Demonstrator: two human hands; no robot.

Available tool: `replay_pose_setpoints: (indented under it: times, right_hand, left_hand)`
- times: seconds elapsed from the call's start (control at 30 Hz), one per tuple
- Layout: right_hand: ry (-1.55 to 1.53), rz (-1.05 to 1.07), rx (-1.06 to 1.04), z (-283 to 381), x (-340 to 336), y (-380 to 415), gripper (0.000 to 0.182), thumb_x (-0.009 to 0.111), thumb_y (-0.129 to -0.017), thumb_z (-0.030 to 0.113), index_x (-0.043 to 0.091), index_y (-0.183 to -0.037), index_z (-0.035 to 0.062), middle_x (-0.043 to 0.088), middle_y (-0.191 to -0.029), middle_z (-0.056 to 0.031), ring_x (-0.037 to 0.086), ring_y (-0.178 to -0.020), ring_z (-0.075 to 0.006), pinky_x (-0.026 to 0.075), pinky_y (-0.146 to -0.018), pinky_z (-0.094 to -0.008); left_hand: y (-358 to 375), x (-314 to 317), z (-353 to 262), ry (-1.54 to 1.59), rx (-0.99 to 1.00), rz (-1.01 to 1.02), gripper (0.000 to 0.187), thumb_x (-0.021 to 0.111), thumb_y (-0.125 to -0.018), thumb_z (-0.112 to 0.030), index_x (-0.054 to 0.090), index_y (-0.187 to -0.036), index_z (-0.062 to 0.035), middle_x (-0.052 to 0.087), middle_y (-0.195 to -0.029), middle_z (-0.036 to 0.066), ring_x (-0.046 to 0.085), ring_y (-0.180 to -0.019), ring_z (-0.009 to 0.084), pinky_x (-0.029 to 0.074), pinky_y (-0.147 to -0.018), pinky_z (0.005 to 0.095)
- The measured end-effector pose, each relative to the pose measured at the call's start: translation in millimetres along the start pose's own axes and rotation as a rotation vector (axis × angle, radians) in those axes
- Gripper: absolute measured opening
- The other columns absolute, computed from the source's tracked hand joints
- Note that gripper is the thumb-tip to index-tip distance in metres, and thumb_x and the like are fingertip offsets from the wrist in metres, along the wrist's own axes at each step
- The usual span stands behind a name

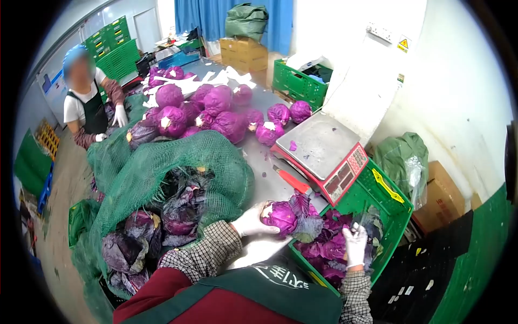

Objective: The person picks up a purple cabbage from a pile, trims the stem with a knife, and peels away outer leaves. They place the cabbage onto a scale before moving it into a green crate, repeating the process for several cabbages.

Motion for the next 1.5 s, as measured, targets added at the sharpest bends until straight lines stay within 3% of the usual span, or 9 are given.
replay_pose_setpoints:
  times: [0.2,0.3,0.37,0.6,0.67,0.97,1.2,1.33,1.5]
  right_hand:
    - [0.042,0.372,-0.203,58,116,55,0.040,0.069,-0.085,0.011,0.056,-0.123,0.0030,0.059,-0.087,-0.0007,0.054,-0.070,-0.0073,0.047,-0.063,-0.0223]
    - [-0.158,0.488,0.179,46,147,68,0.040,0.068,-0.087,0.015,0.056,-0.124,0.0040,0.055,-0.072,0.0013,0.048,-0.049,-0.0059,0.040,-0.044,-0.0221]
    - [-0.144,0.519,0.191,50,148,74,0.043,0.069,-0.087,0.018,0.055,-0.125,0.0030,0.055,-0.072,-0.0005,0.048,-0.049,-0.0066,0.041,-0.043,-0.0224]
    - [0.145,0.368,-0.406,58,137,106,0.031,0.071,-0.084,0.017,0.060,-0.109,0.0029,0.059,-0.097,-0.0122,0.060,-0.089,-0.0258,0.049,-0.081,-0.0350]
    - [0.002,0.443,-0.037,38,131,104,0.033,0.070,-0.084,0.016,0.060,-0.112,-0.0003,0.061,-0.105,-0.0131,0.061,-0.096,-0.0248,0.049,-0.085,-0.0325]
    - [0.321,0.441,-0.336,61,139,103,0.056,0.050,-0.096,0.033,0.042,-0.137,-0.0042,0.047,-0.137,-0.0235,0.043,-0.130,-0.0331,0.036,-0.109,-0.0378]
    - [0.544,0.209,-0.206,29,97,59,0.018,0.057,-0.085,0.009,0.063,-0.100,0.0012,0.065,-0.089,-0.0186,0.065,-0.082,-0.0329,0.053,-0.074,-0.0384]
    - [0.288,-0.041,-0.058,-1,21,53,0.014,0.055,-0.084,-0.001,0.062,-0.095,-0.0012,0.066,-0.080,-0.0107,0.065,-0.075,-0.0247,0.052,-0.068,-0.0332]
    - [0.286,-0.234,0.088,-46,-73,56,0.048,0.059,-0.089,-0.001,0.043,-0.134,-0.0063,0.051,-0.133,-0.0171,0.053,-0.119,-0.0224,0.045,-0.098,-0.0307]
  left_hand:
    - [-5,7,-24,-0.389,0.112,0.138,0.106,0.087,-0.059,-0.037,0.032,-0.141,0.0036,0.038,-0.141,0.024,0.041,-0.131,0.0303,0.033,-0.111,0.0371]
    - [-4,15,-30,-0.693,0.278,0.282,0.118,0.087,-0.064,-0.030,0.013,-0.148,0.0061,0.019,-0.152,0.025,0.021,-0.143,0.0291,0.022,-0.116,0.0359]
    - [2,9,-38,-0.120,0.045,0.239,0.119,0.087,-0.066,-0.025,0.007,-0.148,0.0071,0.018,-0.153,0.024,0.021,-0.143,0.0273,0.022,-0.116,0.0354]
    - [4,20,-13,-0.291,0.018,-0.103,0.110,0.086,-0.063,-0.040,0.028,-0.141,0.0097,0.043,-0.137,0.026,0.044,-0.129,0.0320,0.035,-0.109,0.0397]
    - [17,30,-43,-0.613,0.264,-0.198,0.105,0.083,-0.062,-0.042,0.033,-0.139,0.0068,0.042,-0.136,0.026,0.040,-0.130,0.0364,0.032,-0.111,0.0417]
    - [36,62,-48,-0.918,0.454,-0.264,0.100,0.086,-0.058,-0.037,0.037,-0.137,0.0017,0.042,-0.135,0.023,0.039,-0.127,0.0383,0.037,-0.106,0.0446]
    - [40,24,-12,-0.526,0.387,-0.242,0.101,0.088,-0.057,-0.028,0.036,-0.139,-0.0034,0.035,-0.140,0.023,0.033,-0.133,0.0375,0.033,-0.110,0.0437]
    - [38,29,22,0.923,-0.170,0.040,0.083,0.076,-0.079,-0.032,0.030,-0.144,-0.0097,0.046,-0.138,0.014,0.046,-0.128,0.0312,0.044,-0.103,0.0495]
    - [39,46,2,1.696,-0.259,0.203,0.078,0.068,-0.081,-0.051,0.032,-0.144,-0.0218,0.034,-0.146,0.017,0.037,-0.132,0.0432,0.047,-0.092,0.0662]
Point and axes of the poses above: each hand's wrist, its own y-axis away from the middle knuckle, its own x-axis out of the palm, z = x × y, the point moved 8 cm from there along -y, towards the middle knuckle
